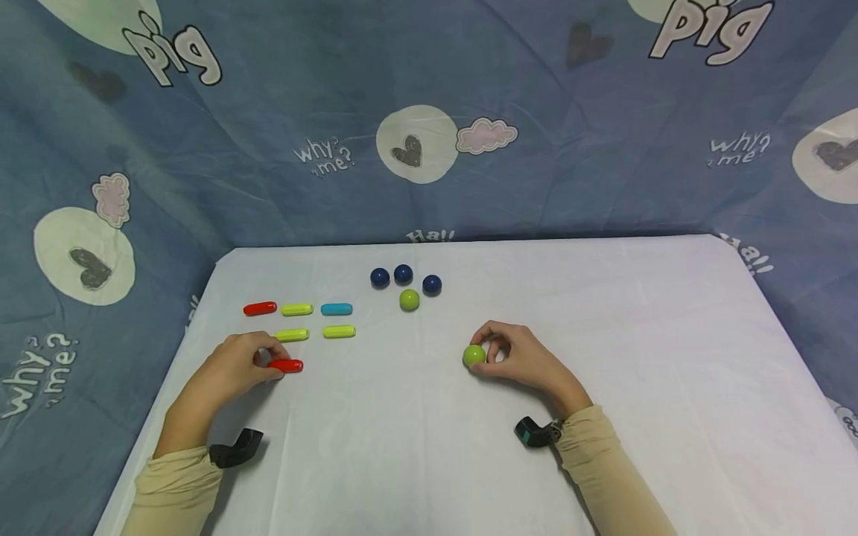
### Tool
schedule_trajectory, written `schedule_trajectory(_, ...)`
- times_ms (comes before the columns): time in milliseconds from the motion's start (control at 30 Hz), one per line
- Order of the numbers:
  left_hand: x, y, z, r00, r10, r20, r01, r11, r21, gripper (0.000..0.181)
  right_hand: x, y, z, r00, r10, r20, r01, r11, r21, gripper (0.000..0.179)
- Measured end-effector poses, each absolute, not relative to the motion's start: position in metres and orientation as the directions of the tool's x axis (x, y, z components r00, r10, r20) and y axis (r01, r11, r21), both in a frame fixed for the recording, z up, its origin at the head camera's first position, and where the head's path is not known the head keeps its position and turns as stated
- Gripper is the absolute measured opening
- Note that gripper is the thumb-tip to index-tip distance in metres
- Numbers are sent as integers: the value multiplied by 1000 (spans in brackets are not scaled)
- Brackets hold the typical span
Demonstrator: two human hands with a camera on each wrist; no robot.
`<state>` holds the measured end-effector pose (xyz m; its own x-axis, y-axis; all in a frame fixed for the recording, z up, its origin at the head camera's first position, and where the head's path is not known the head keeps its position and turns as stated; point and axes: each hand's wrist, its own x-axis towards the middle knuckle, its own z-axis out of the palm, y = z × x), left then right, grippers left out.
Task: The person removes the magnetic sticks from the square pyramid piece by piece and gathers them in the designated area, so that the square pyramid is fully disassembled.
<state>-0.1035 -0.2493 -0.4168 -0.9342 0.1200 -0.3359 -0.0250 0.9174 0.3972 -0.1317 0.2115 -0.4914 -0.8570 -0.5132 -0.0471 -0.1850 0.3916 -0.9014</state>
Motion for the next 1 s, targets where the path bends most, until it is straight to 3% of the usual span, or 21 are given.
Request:
schedule_trajectory(367,-104,-247,-418,-940,125,-319,-20,909,415,28,-131,211,-493,-858,-513,-31,-200,389,-899,32)
schedule_trajectory(700,-101,-211,-425,-957,277,-82,187,811,554,33,-131,210,-491,-863,-504,-34,-195,395,-898,32)
schedule_trajectory(1000,-90,-153,-457,-878,461,-128,229,639,734,25,-132,210,-492,-874,-483,-49,-174,405,-898,36)
